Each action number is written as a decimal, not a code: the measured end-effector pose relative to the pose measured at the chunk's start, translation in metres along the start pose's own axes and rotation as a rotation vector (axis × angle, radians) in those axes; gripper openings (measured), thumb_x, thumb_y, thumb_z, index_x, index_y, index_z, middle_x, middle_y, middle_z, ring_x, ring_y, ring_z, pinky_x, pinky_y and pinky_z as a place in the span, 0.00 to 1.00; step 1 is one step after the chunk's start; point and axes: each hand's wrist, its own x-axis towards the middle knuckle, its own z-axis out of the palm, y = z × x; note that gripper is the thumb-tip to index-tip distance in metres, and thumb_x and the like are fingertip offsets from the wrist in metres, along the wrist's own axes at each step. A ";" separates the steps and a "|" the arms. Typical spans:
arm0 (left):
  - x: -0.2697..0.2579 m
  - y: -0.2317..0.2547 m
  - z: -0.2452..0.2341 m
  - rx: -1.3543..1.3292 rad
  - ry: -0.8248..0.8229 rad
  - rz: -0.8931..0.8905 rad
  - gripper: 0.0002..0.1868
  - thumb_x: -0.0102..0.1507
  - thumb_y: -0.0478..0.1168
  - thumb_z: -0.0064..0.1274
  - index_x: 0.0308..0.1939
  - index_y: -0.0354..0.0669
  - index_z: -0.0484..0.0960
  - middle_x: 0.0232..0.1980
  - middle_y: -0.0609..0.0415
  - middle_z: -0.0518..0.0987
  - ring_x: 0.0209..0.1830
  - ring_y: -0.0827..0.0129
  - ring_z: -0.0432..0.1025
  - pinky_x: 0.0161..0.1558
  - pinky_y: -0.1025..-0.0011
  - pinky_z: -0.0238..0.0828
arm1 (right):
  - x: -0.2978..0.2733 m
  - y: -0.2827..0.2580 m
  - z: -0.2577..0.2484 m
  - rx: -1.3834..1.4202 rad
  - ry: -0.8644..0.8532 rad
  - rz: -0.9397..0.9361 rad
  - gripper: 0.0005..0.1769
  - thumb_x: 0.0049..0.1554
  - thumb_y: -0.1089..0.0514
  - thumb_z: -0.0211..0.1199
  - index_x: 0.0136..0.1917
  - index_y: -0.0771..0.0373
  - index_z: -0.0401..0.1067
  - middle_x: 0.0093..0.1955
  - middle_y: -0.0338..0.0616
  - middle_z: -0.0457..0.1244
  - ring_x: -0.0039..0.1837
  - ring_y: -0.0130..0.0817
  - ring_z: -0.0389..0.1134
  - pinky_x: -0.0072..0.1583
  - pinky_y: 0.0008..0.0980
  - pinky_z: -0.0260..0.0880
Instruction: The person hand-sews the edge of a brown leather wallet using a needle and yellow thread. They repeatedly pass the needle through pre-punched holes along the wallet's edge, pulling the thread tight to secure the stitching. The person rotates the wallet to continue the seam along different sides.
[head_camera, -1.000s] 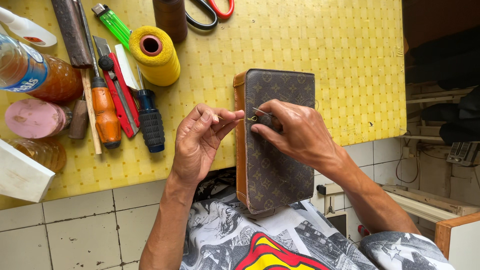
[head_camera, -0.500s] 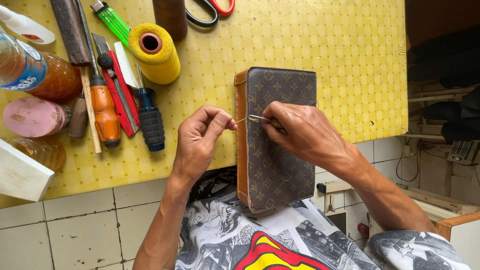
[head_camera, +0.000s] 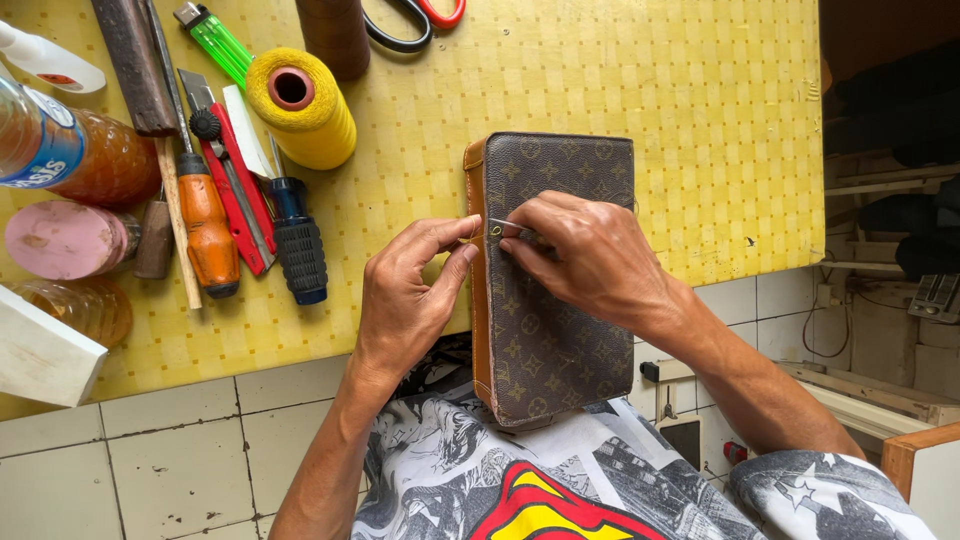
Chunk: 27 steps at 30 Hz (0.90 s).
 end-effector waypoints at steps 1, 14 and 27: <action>0.000 -0.001 0.000 0.002 -0.002 0.000 0.12 0.62 0.30 0.55 0.49 0.41 0.82 0.43 0.47 0.82 0.45 0.61 0.79 0.46 0.68 0.78 | 0.001 -0.001 -0.001 0.002 0.002 0.001 0.04 0.56 0.58 0.64 0.46 0.55 0.71 0.36 0.39 0.65 0.41 0.40 0.70 0.42 0.36 0.70; 0.000 -0.004 0.003 0.002 0.006 0.024 0.12 0.62 0.31 0.56 0.49 0.41 0.82 0.43 0.47 0.82 0.43 0.60 0.79 0.44 0.66 0.78 | -0.004 0.000 -0.006 0.198 -0.079 0.122 0.02 0.57 0.60 0.57 0.44 0.57 0.66 0.31 0.43 0.59 0.35 0.45 0.67 0.37 0.39 0.68; -0.007 -0.017 0.009 0.090 0.020 0.153 0.10 0.62 0.29 0.56 0.47 0.35 0.80 0.48 0.47 0.82 0.49 0.62 0.78 0.53 0.70 0.75 | -0.280 0.234 -0.090 -0.642 -0.467 1.265 0.46 0.58 0.21 0.46 0.69 0.61 0.67 0.22 0.42 0.61 0.25 0.39 0.72 0.31 0.35 0.71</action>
